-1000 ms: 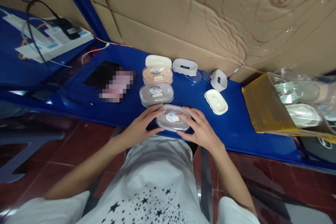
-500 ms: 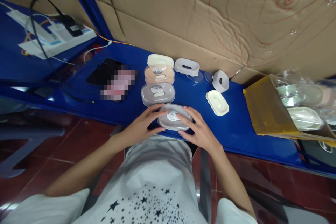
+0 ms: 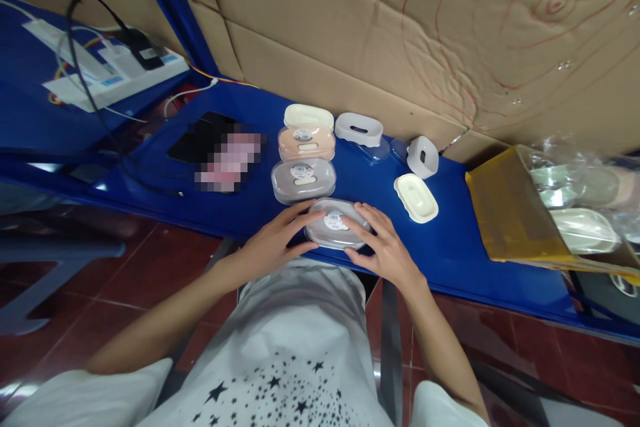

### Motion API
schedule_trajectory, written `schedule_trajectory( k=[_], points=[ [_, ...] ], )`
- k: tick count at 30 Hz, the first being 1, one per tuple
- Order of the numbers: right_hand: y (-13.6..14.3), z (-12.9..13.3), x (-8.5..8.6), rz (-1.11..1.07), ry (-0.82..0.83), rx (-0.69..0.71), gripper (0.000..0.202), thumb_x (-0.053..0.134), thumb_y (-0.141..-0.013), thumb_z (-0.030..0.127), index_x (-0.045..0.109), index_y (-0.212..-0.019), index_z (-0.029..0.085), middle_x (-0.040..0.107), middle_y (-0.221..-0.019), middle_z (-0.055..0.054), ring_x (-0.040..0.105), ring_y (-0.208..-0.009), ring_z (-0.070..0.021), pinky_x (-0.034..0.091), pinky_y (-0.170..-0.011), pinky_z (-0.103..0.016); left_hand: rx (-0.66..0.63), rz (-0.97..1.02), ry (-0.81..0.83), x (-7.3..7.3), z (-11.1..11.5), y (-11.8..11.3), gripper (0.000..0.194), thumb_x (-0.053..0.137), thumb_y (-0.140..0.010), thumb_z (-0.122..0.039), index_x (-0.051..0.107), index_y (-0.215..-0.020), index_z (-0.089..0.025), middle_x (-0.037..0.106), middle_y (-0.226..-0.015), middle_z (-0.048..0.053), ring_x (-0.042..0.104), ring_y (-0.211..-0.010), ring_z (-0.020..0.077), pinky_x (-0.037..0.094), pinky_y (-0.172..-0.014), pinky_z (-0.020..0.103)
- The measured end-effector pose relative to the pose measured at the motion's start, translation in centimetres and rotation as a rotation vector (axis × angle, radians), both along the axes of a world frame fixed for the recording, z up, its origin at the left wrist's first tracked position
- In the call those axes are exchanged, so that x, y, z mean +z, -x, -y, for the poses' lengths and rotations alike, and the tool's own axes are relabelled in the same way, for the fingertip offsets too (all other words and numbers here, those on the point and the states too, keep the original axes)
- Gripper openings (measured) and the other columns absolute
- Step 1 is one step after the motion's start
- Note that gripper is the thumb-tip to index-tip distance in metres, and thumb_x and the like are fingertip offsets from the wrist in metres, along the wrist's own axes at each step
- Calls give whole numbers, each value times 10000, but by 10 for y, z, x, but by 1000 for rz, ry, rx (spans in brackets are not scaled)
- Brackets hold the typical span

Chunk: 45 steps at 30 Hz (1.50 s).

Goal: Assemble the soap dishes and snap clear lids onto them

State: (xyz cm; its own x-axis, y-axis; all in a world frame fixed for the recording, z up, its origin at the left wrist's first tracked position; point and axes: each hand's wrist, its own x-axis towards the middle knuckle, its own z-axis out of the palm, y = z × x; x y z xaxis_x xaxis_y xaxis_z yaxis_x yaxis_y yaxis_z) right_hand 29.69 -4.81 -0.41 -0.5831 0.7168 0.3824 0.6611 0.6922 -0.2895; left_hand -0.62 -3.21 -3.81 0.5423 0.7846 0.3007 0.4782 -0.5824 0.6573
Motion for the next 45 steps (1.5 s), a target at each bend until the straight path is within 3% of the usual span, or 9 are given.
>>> schedule_trajectory(
  k=[8,15,19,23,28,32,39,42,45],
  points=[
    [-19,-9,-6,83,-181,-572,584,645,-1049,516,565,-1590,311,570,-1609,-172,520,-1497,-441,443,-1185,-728,25,-40,-35,2,2,-2,599,585,-1099,-393,377,-1656,-323,504,-1645,119,532,-1519,293,501,-1240,505],
    [-37,-58,7,-30,-38,-475,696,432,-1127,547,282,-1739,250,350,-1776,-153,324,-1651,-337,332,-1309,-630,21,-62,-78,3,3,1,504,564,-1105,-354,461,-1595,-309,555,-1592,107,598,-1450,273,557,-1183,482],
    [-77,-37,0,79,-154,-752,547,514,-1099,540,624,-1515,203,616,-1564,-210,564,-1467,-430,422,-1187,-725,10,-68,-111,2,3,-1,479,552,-1113,-367,479,-1581,-292,572,-1576,111,603,-1440,277,547,-1191,489],
    [-98,21,-14,92,-84,-650,370,543,-1102,412,745,-1332,204,717,-1428,-190,704,-1297,-383,573,-1067,-629,13,-80,-144,3,5,-2,475,552,-1115,-361,487,-1581,-305,580,-1578,98,607,-1428,276,537,-1196,496],
    [-53,69,-1,54,83,-345,385,584,-1091,331,656,-1469,325,662,-1541,-94,620,-1440,-324,554,-1143,-590,-88,-141,-256,6,7,-2,494,609,-1091,-433,527,-1564,-317,513,-1649,123,555,-1484,314,524,-1191,527],
    [-38,22,20,23,36,-280,451,531,-1119,361,560,-1567,323,609,-1605,-83,563,-1503,-311,509,-1210,-581,-179,-242,-364,6,6,-4,439,631,-1080,-458,616,-1491,-306,488,-1680,141,489,-1550,343,481,-1223,554],
    [-130,-121,26,2,-289,-636,670,453,-1053,752,701,-1374,218,704,-1454,-164,613,-1420,-391,493,-1182,-640,-165,-188,-340,4,6,-3,398,637,-1081,-435,651,-1446,-279,588,-1586,136,539,-1509,337,501,-1215,543],
    [-149,-114,25,-30,-265,-644,616,454,-1056,746,771,-1170,231,819,-1102,-143,765,-1122,-294,608,-1082,-470,-95,-73,-281,3,6,1,388,631,-1084,-351,619,-1464,-271,537,-1619,148,555,-1495,316,542,-1195,508],
    [-133,-62,27,-67,-239,-648,447,508,-1101,594,754,-1248,250,810,-1139,-152,774,-1098,-323,620,-1068,-511,-59,1,-151,4,5,3,481,670,-1062,-339,549,-1526,-303,506,-1634,131,559,-1493,302,550,-1202,489]
  ],
)
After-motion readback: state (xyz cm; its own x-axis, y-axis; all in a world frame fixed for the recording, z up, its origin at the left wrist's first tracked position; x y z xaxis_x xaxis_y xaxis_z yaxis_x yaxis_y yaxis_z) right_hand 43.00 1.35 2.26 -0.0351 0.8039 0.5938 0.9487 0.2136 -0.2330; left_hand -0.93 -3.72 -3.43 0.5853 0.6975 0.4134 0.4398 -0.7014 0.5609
